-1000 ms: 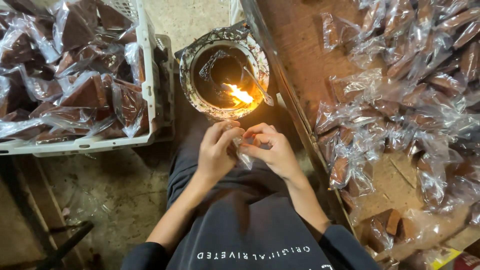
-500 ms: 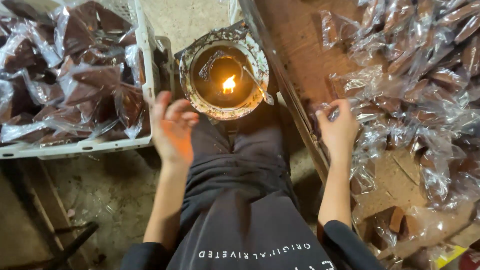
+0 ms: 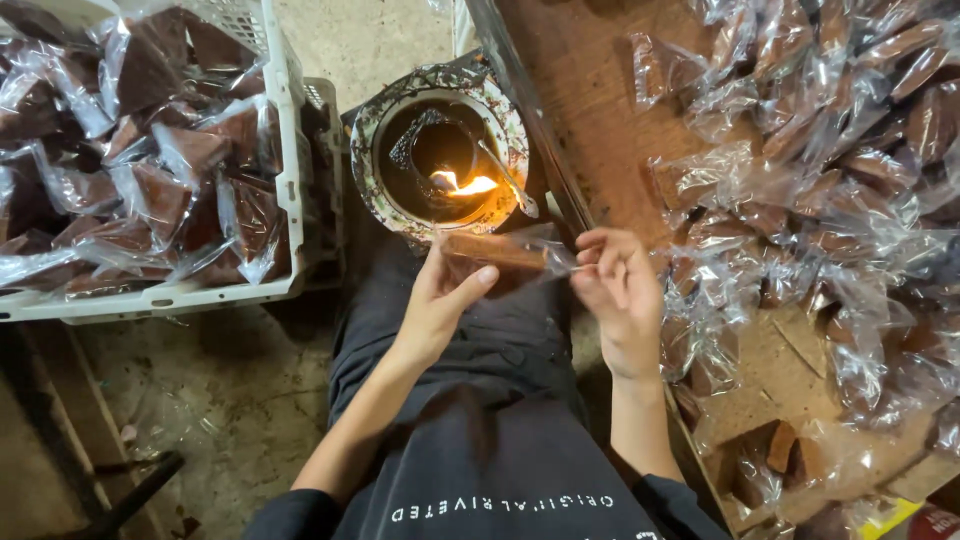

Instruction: Sealing plastic bags containing food items using a candle flame

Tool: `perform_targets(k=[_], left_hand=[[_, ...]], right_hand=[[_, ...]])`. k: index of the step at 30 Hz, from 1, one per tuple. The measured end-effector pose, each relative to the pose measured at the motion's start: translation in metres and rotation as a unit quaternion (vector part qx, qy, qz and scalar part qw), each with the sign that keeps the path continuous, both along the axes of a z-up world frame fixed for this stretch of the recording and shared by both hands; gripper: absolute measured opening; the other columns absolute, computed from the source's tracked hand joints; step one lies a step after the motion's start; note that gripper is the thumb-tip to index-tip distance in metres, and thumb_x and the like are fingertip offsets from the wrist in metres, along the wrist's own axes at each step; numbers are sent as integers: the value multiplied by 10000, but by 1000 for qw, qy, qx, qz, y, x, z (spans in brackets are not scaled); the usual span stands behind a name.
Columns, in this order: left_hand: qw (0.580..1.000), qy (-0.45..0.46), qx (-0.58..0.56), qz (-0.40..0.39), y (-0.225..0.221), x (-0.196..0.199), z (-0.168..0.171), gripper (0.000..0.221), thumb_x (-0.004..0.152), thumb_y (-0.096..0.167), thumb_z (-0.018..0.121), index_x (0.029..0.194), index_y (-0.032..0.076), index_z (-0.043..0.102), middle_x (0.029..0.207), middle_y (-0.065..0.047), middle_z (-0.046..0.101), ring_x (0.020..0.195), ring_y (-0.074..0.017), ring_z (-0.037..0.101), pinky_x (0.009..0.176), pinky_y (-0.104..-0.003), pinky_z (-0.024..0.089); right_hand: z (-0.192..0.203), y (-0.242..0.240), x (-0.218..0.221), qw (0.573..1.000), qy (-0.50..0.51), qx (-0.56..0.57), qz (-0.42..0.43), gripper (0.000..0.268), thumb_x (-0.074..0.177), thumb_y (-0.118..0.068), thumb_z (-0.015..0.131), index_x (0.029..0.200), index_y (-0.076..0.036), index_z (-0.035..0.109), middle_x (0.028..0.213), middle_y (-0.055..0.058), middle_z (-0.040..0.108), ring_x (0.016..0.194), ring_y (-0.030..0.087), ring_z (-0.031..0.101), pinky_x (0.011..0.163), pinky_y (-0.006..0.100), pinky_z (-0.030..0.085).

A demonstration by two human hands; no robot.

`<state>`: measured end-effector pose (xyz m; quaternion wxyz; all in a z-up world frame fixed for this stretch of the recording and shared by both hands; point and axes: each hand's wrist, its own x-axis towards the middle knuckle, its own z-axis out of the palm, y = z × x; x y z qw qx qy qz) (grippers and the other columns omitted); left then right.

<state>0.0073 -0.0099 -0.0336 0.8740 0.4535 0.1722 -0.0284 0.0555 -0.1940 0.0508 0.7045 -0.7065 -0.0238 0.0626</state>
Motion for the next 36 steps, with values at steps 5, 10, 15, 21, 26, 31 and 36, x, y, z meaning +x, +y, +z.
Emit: perform_targets(k=[5, 10, 15, 21, 26, 31, 36], left_hand=[[999, -4, 17, 29, -5, -3, 16, 658, 773, 82, 893, 1346, 73, 570, 1074, -115, 644, 902, -186, 683, 748, -307, 637], [994, -7, -7, 109, -2, -5, 11, 700, 766, -36, 868, 1342, 127, 504, 1103, -51, 579, 943, -128, 637, 829, -257, 591], [994, 45, -58, 78, -12, -13, -36, 880, 764, -26, 869, 1496, 170, 422, 1157, -66, 621, 894, -138, 658, 739, -318, 648], [995, -35, 75, 61, 7, -3, -12, 102, 967, 36, 689, 1002, 86, 606, 876, -81, 682, 741, -145, 679, 726, -293, 574], [983, -71, 162, -51, 4, -31, -20, 106, 981, -14, 606, 944, 75, 562, 772, -66, 640, 738, -156, 616, 728, -329, 520], [963, 47, 173, -201, 18, -64, -48, 107, 920, 68, 710, 907, 117, 616, 665, -43, 711, 622, -159, 702, 662, -302, 556], [881, 161, 322, -308, 21, -76, -81, 164, 878, 235, 723, 996, 212, 611, 737, -93, 742, 884, -339, 739, 822, -472, 547]], right_hand=[[-27, 4, -3, 997, -47, -56, 5, 183, 934, -162, 761, 897, -39, 631, 1082, 111, 648, 959, 152, 585, 876, 294, 484], [-4, 12, -1, 993, 56, 69, -76, 191, 1020, -272, 635, 1089, -111, 555, 1230, 86, 606, 973, 102, 589, 798, 201, 508], [-9, 18, -7, 976, -121, -155, 95, 141, 875, -175, 825, 912, -71, 737, 1141, 135, 702, 994, 270, 684, 916, 397, 523], [-19, 16, -3, 993, -5, -76, 95, 491, 824, -272, 860, 1236, -112, 647, 1301, 56, 616, 1019, 141, 576, 899, 283, 494], [-52, 21, -10, 968, 107, -66, 217, 265, 925, -229, 766, 1124, -62, 718, 1035, 70, 685, 905, 136, 604, 836, 302, 514], [-102, -4, -27, 944, 207, -71, 246, 173, 959, -212, 724, 1003, -44, 722, 847, 88, 708, 819, 143, 634, 798, 303, 545], [-169, -5, -37, 923, 180, -295, 168, 266, 896, -139, 749, 1155, -124, 689, 1020, 162, 750, 847, 280, 769, 718, 351, 617]])
